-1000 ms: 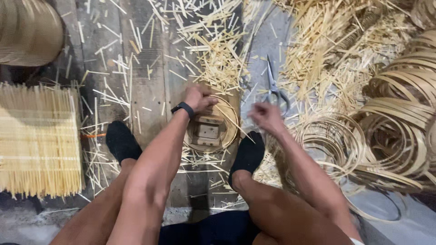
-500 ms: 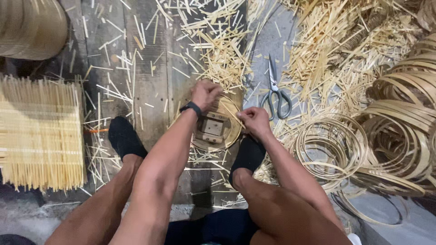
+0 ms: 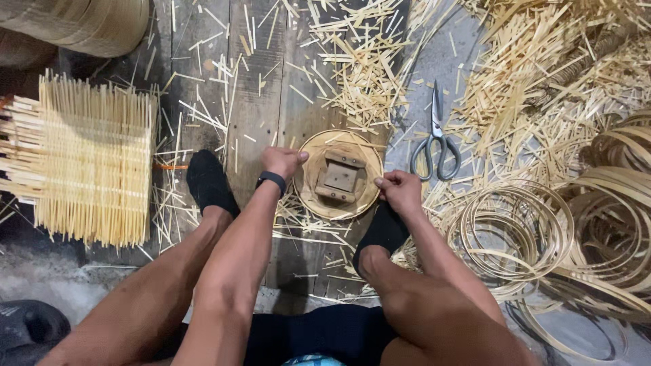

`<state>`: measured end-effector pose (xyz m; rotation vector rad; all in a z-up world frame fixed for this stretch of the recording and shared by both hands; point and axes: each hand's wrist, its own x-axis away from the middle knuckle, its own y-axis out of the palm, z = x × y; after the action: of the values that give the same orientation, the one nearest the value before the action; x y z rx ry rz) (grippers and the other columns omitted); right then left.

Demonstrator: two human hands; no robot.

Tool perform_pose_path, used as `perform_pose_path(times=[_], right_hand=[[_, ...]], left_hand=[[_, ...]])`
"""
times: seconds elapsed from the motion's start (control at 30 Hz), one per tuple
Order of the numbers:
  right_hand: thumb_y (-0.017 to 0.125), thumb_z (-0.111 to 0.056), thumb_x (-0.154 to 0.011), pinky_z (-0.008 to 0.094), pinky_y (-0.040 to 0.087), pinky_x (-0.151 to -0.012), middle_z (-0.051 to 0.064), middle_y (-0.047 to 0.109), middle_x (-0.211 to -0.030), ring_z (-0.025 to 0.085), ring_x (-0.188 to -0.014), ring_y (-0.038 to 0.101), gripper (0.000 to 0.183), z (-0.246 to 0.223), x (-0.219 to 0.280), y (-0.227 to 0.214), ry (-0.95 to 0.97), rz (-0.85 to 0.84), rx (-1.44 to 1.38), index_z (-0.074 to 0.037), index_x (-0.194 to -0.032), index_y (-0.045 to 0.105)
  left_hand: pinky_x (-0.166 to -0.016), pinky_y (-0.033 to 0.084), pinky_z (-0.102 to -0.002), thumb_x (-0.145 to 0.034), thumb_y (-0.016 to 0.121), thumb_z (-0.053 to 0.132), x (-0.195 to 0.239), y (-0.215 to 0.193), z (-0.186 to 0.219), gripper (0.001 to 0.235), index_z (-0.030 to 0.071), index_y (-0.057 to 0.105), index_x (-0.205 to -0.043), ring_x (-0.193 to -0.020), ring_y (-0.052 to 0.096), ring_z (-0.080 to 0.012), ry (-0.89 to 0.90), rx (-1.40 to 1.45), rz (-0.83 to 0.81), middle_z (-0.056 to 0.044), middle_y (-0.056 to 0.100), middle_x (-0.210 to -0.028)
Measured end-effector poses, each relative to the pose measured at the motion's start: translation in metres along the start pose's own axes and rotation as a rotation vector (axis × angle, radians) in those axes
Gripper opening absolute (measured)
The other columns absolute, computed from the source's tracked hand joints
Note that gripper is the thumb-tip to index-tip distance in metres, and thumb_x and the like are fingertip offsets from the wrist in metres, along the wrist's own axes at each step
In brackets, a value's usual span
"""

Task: The person sits on the floor and repeatedly trims the edges of rectangular bamboo weaves using shears. They place a circular bamboo ring on each weave, trim the excess strips, and then remove the ring. The process is repeated for multiple weaves.

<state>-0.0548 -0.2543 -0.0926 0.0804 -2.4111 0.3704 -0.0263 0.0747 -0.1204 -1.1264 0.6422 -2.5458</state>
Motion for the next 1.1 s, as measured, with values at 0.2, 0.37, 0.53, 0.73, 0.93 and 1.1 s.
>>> perform_pose_path(times=[0.2, 0.37, 0.53, 0.73, 0.93, 1.1], right_hand=[[0.077, -0.01, -0.091, 0.024, 0.056, -0.061, 0.007, 0.074, -0.089, 0.011, -0.07, 0.067, 0.021, -0.035, 0.031, 0.001, -0.036, 0.007, -0.393, 0.004, -0.106, 0.073], [0.067, -0.014, -0.091, 0.027, 0.063, -0.066, 0.008, 0.078, -0.09, 0.013, -0.074, 0.075, 0.021, -0.057, 0.04, -0.016, 0.248, -0.22, -0.521, 0.004, -0.102, 0.072], [0.071, -0.019, -0.096, 0.032, 0.061, -0.06, 0.012, 0.074, -0.085, 0.017, -0.066, 0.07, 0.028, -0.044, 0.025, -0.016, 0.291, -0.234, -0.201, 0.009, -0.096, 0.072], [0.071, -0.02, -0.095, 0.033, 0.062, -0.06, 0.012, 0.074, -0.084, 0.018, -0.067, 0.07, 0.026, -0.026, 0.014, -0.01, 0.261, -0.229, -0.126, 0.006, -0.096, 0.074], [0.066, -0.018, -0.098, 0.032, 0.065, -0.071, 0.014, 0.075, -0.099, 0.02, -0.083, 0.074, 0.028, -0.049, 0.025, -0.016, 0.186, -0.304, -0.456, 0.007, -0.111, 0.07], [0.063, -0.015, -0.102, 0.037, 0.065, -0.07, 0.021, 0.071, -0.099, 0.028, -0.084, 0.077, 0.026, -0.035, 0.031, 0.003, 0.263, -0.335, -0.441, 0.01, -0.109, 0.063]], left_hand=[[-0.074, 0.057, -0.032, -0.075, 0.09, 0.031, 0.006, -0.003, 0.002, 0.034, 0.004, 0.083, -0.095, -0.072, 0.072, -0.0183, 0.066, -0.068, 0.016, -0.01, 0.078, -0.083], [-0.065, 0.059, -0.038, -0.088, 0.078, 0.034, 0.024, -0.008, -0.002, 0.034, 0.001, 0.075, -0.097, -0.07, 0.071, -0.0195, -0.325, 0.66, -0.393, -0.007, 0.078, -0.084], [-0.063, 0.06, -0.04, -0.082, 0.079, 0.02, 0.01, -0.014, 0.01, 0.026, 0.004, 0.078, -0.101, -0.071, 0.072, -0.0206, -0.117, 0.143, -0.388, -0.008, 0.078, -0.086], [-0.069, 0.058, -0.037, -0.078, 0.083, 0.023, 0.007, 0.001, 0.015, 0.03, 0.001, 0.08, -0.098, -0.071, 0.075, -0.0238, -0.017, -0.223, -0.194, -0.015, 0.077, -0.082], [-0.077, 0.062, -0.035, -0.096, 0.066, 0.024, 0.03, -0.017, 0.014, 0.036, 0.007, 0.069, -0.127, -0.091, 0.073, -0.0207, -0.036, 0.54, -0.487, -0.012, 0.074, -0.107], [-0.084, 0.061, -0.04, -0.105, 0.055, 0.005, 0.102, 0.022, -0.021, 0.024, -0.012, 0.055, -0.121, -0.109, 0.072, -0.0355, -0.408, 0.977, -0.501, -0.023, 0.068, -0.122]])
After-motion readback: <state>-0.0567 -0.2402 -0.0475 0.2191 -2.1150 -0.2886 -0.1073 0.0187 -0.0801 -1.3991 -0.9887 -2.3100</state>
